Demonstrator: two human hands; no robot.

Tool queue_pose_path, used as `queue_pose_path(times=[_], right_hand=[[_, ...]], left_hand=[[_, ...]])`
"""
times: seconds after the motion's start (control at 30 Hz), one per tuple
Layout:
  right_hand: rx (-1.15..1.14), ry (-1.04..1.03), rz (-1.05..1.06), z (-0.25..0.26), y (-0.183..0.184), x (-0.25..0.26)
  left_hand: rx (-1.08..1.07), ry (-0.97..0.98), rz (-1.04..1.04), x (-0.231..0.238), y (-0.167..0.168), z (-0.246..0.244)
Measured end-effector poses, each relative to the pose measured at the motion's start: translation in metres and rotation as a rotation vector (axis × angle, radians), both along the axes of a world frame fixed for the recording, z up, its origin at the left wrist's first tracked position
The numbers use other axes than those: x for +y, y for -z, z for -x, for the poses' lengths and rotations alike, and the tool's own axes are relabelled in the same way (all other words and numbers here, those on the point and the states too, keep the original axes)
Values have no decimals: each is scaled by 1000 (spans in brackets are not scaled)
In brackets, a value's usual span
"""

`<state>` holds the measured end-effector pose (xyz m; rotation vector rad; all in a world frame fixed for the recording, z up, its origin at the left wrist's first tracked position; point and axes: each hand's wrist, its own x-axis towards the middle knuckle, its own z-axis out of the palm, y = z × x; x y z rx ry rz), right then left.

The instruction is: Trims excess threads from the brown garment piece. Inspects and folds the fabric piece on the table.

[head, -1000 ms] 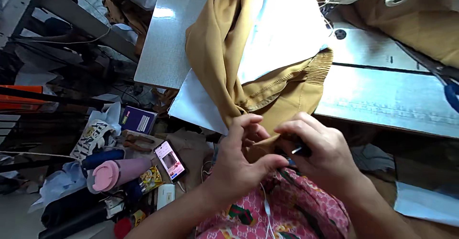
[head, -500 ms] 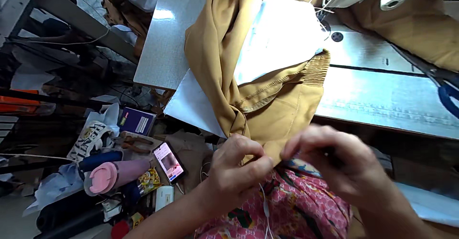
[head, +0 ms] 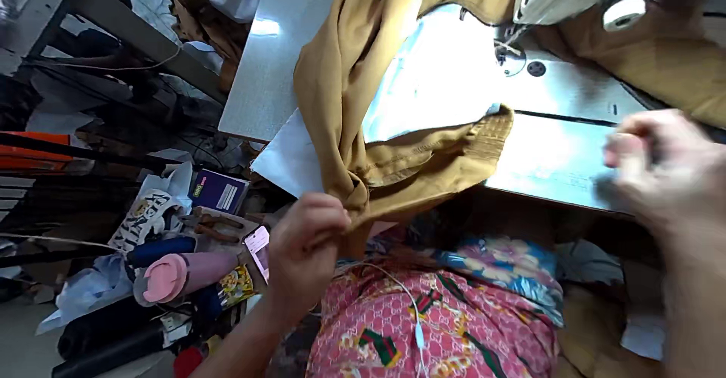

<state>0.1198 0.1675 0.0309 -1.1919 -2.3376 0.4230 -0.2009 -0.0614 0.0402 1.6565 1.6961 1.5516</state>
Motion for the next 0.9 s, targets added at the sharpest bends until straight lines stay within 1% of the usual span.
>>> queue_pose_path(times=[0.03, 0.07, 0.13, 0.2, 0.23, 0.3, 0.4, 0.47, 0.53, 0.6, 0.67, 0.73, 0.77, 0.8, 0.83, 0.87, 0.9], right_hand=[[38, 9, 5, 0, -3, -7], [99, -48, 5, 10, -8, -24], [220, -241, -41, 50, -10, -54], [245, -430, -24, 89, 1, -75], [271, -485, -38, 104, 8, -79], [353, -534, -53, 121, 16, -83], [411, -538, 52, 125, 10, -85], [468, -490, 192, 121, 7, -83], [548, -400, 327, 111, 3, -77], [625, -323, 356, 104, 0, -71], [664, -328, 409, 103, -3, -74], [613, -453, 460, 105, -6, -81], [530, -504, 396, 108, -7, -85], [403, -504, 242, 110, -6, -86], [275, -452, 57, 109, -4, -80], [147, -363, -53, 101, -4, -68], [39, -238, -72, 89, -7, -54]], left_hand=[[-18, -27, 55, -1, 2, 6], [-56, -32, 96, 0, 3, 8], [-157, 7, 146, 8, 2, 4], [-318, 42, 169, 12, -1, -3], [-392, 26, 173, 14, -3, -6], [-485, -8, 191, 18, -6, -9], [-565, 33, 235, 24, -3, -14], [-508, 107, 270, 26, -1, -18], [-394, 165, 297, 28, 1, -21], [-241, 141, 351, 29, 2, -23], [-77, 109, 460, 29, -2, -24], [-22, 78, 495, 32, -4, -27], [-23, 62, 489, 33, -4, -28], [-19, 52, 471, 33, -4, -27], [-13, 47, 446, 32, -5, -24], [4, 43, 427, 29, -7, -21], [20, 35, 410, 26, -8, -19]])
